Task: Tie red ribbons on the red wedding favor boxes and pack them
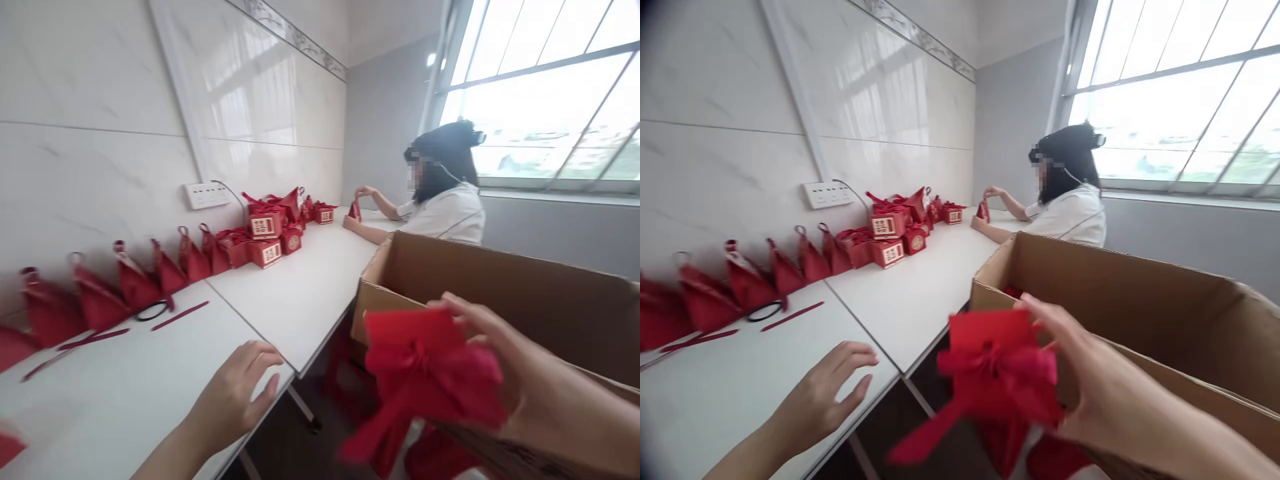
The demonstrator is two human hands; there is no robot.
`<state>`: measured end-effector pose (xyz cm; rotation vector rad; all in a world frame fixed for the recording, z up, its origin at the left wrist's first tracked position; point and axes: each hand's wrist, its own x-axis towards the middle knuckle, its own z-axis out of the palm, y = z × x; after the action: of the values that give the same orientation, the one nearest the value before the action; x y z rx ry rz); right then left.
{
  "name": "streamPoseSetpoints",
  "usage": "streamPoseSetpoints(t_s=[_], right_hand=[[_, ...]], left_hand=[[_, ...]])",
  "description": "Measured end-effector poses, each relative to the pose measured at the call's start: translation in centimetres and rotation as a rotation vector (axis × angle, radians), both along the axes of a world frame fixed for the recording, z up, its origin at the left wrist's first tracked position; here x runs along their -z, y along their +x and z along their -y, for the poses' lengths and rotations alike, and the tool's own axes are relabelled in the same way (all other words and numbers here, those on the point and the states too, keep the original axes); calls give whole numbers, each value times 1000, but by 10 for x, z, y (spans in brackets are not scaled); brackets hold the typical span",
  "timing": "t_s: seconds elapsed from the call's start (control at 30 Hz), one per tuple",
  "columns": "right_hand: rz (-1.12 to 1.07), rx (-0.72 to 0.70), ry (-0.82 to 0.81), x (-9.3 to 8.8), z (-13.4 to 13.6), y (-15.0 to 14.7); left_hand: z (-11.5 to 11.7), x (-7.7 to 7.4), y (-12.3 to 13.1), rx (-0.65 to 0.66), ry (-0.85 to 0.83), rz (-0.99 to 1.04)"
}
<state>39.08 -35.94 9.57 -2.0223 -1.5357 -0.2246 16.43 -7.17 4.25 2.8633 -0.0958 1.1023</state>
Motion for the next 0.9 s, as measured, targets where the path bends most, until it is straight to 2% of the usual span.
streamPoseSetpoints(t_s=[0.07, 0.13, 0.2, 0.27, 0.37, 0.47, 0.57, 0.73, 0.9], right_hand=[[122, 99, 98, -26, 14, 33], [227, 249, 146, -46, 14, 67], [204, 306, 101, -56, 8, 102], [163, 343, 20, -52, 1, 136], [128, 396, -84, -27, -4, 182], [-4, 468, -174, 12, -6, 221], [-138, 525, -283, 54, -10, 250], [-273, 521, -407, 114, -17, 275], [-395, 549, -454, 159, -17, 288]], left_hand=[[29, -7, 56, 21, 56, -6], [58, -10, 112, 47, 81, 11], [82, -8, 161, 93, 103, 18], [100, 1, 197, 107, 99, -16], [111, 21, 224, 74, 7, -74], [114, 39, 230, 17, -107, -26], [119, 48, 230, -5, -171, 95], [125, 52, 233, 5, -203, 191], [120, 59, 230, 16, -217, 247]])
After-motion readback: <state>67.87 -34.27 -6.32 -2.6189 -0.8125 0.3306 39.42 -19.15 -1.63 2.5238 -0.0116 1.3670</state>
